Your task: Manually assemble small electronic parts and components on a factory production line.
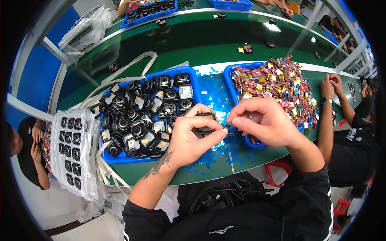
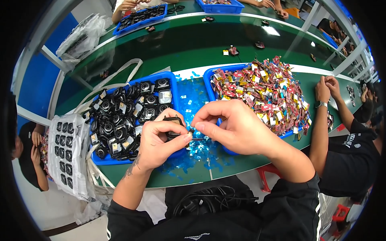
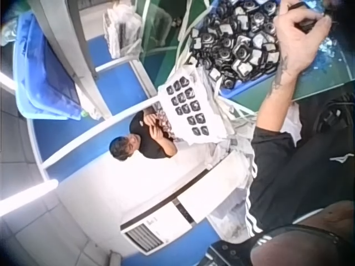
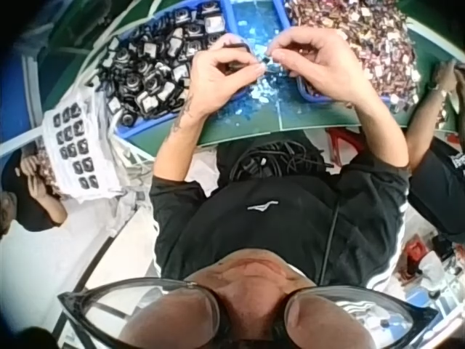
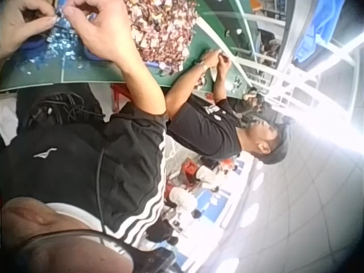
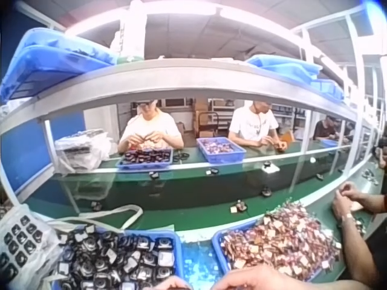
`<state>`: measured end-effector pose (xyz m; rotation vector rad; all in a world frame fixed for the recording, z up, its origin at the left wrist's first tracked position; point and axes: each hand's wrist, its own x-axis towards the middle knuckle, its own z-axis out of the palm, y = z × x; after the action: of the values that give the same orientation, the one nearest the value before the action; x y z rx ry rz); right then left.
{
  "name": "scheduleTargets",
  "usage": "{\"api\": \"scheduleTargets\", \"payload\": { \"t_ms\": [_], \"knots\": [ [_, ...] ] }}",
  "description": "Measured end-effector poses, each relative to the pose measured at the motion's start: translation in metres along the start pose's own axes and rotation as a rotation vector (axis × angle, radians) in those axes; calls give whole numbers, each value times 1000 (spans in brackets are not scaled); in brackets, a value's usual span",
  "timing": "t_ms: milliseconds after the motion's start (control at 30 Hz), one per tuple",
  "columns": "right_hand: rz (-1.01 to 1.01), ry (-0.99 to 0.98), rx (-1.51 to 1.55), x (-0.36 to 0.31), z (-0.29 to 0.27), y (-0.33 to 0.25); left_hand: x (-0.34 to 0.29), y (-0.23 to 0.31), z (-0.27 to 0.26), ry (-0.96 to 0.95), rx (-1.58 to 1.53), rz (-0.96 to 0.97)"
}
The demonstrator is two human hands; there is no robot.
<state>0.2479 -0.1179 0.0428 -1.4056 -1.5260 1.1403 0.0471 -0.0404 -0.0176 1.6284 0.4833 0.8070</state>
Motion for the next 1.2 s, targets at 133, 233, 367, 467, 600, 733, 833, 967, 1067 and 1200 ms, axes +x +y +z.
{"api": "scheduleTargets", "payload": {
  "t_ms": [133,233,367,467,600,733,833,967,1067,1200],
  "knots": [
    [67,-67,22,1,-3,-2,-2,5,-2,-75,12,-74],
    [4,-69,3,2,-3,-4,-2,2,-3,-115,5,-84],
    [49,-93,14,1,-6,-7,-2,1,0,-112,-47,-80],
    [89,-127,60,2,-6,-4,-2,2,-1,-124,-64,-61],
    [105,-133,118,1,-5,-6,0,2,-3,-143,-37,-32],
    [54,-36,97,4,-3,0,-2,10,-2,-75,75,61],
    [-37,149,-255,6,1,0,-5,14,3,63,113,139],
    [-293,329,-988,13,1,9,-3,0,3,173,56,102],
    [-307,315,-514,9,13,5,-3,-2,6,207,-62,24],
    [-300,248,-192,5,26,9,-2,-5,6,161,-86,30]
  ]
}}
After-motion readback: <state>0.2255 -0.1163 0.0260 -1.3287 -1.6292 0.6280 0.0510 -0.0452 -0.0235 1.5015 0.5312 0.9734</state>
